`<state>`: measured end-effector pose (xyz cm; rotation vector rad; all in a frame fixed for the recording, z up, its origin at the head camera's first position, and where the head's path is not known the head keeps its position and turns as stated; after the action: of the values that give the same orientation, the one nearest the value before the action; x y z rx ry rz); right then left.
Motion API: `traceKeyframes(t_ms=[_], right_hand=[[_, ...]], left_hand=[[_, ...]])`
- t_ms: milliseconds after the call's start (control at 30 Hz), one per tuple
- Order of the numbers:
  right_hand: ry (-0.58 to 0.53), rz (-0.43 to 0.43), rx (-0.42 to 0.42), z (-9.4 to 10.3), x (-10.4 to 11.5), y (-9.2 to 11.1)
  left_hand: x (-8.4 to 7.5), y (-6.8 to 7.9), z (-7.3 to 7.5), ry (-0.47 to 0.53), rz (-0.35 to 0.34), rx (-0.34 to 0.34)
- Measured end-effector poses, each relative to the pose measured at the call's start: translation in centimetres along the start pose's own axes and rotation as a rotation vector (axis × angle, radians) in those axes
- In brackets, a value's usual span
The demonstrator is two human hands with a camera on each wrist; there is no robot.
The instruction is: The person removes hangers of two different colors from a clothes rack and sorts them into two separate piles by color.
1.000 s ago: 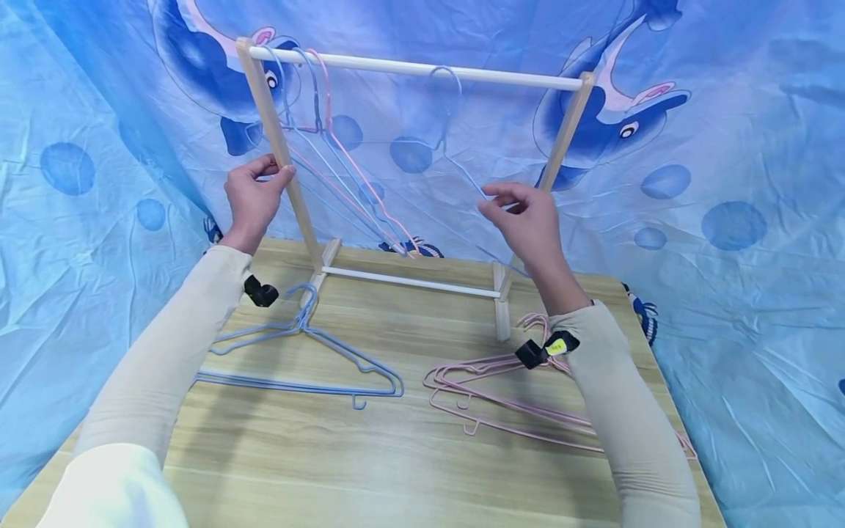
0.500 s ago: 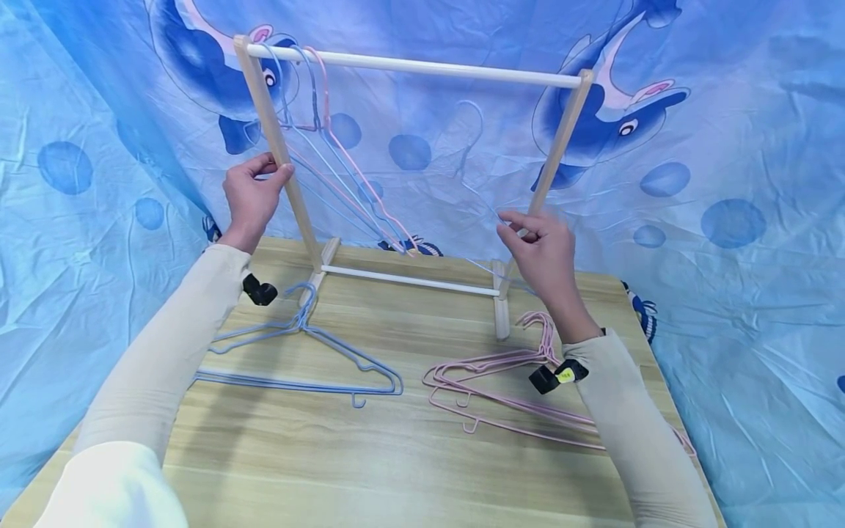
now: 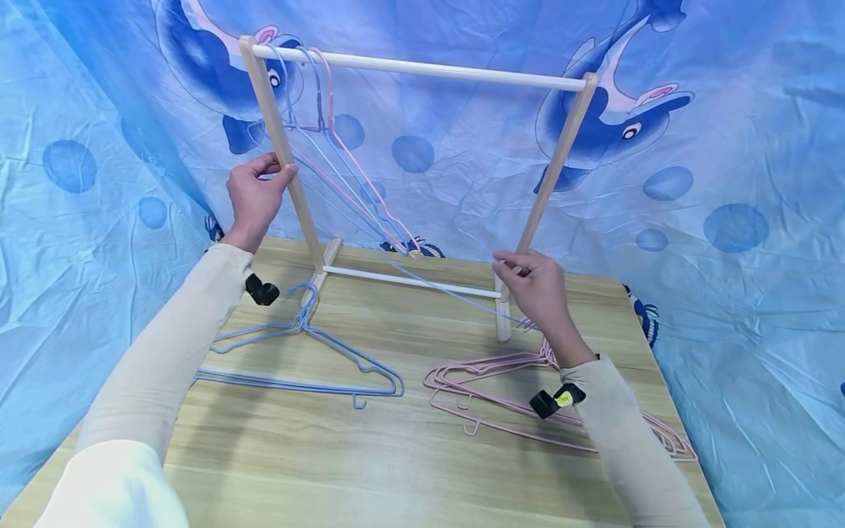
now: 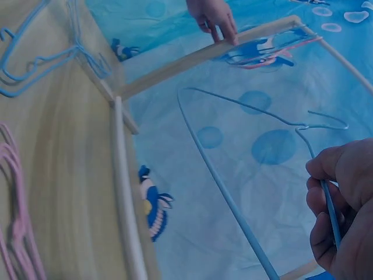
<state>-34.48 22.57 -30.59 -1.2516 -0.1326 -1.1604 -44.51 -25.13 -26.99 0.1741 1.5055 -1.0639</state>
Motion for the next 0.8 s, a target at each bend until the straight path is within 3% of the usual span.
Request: traceKeyframes(t_ms=[367, 567, 800], right_hand=[[-0.085, -0.144, 0.14, -4.1, -2.5, 3.6], [-0.198, -0.229, 0.236, -7.3, -2.8, 5.7], [-0.236, -0.302, 0.355, -10.5, -0.1, 8.2]], left_hand=[[0.0, 0.0, -0.1, 0.0, -0.011, 0.0], [-0.1, 0.0, 0.0, 0.0, -0.013, -0.005], [-0.1, 0.1, -0.1, 0.008, -0.008, -0.001]])
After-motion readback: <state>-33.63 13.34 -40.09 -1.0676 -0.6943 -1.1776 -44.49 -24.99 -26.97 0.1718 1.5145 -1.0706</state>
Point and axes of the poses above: each hand's wrist, its own y-axis away from the middle knuckle, its own z-axis out of the back of the hand, x = y × z, the point moved 10 cm from there along -y, towards the middle knuckle, and after that the axes turned 15 degrees about -x, right-handed, at the moved point
